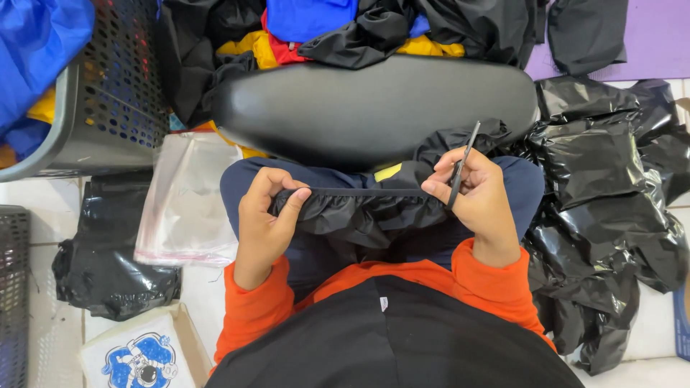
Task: Fitting a black fabric cover onto a motorcycle seat, trimming it with scissors, and cleaning it with a sponge.
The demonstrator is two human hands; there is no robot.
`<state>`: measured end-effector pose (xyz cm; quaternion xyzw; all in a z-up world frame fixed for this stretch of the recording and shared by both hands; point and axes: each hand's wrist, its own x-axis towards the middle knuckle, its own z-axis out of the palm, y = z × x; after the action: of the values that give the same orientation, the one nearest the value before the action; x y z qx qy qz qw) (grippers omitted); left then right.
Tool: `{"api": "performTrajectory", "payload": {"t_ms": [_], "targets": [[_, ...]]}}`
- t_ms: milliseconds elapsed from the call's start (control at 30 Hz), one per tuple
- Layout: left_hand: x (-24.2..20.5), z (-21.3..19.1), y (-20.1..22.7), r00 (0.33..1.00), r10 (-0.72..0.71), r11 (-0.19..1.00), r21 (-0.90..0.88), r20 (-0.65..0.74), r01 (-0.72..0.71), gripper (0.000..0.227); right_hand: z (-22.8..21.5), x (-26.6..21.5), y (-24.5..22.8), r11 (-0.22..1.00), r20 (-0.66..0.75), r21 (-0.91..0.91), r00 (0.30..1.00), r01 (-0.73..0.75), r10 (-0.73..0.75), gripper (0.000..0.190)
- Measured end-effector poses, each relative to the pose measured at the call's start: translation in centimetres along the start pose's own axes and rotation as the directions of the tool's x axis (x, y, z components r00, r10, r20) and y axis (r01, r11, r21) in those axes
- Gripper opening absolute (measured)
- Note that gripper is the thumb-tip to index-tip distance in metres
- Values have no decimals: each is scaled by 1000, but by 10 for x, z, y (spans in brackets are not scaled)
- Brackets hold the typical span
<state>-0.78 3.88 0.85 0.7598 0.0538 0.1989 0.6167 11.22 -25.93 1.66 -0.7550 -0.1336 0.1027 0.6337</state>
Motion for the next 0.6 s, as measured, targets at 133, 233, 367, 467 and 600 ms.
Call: {"api": "performTrajectory", "payload": {"t_ms": [133,233,367,467,600], "targets": [[-3,-5,-3,999,-45,999,-31,-31,44,15,-4,-2,-1,999,113,-22,992,-49,51,34],[-5,-8,-10,996,-74,995,-72,-50,70,14,-4,-3,-14,995,181,-77,980,-65,78,37],[-7,-10,-20,992,-120,982,-152,-38,113,13,-8,-4,-21,978,233,-201,966,-64,111,34],[-7,-12,-22,989,-140,973,-190,-38,130,13,-10,-1,-24,962,268,-270,956,-44,119,35],[-5,-22,-25,987,-155,969,-202,-39,144,12,-18,0,-16,948,286,-316,950,-28,124,32]]}}
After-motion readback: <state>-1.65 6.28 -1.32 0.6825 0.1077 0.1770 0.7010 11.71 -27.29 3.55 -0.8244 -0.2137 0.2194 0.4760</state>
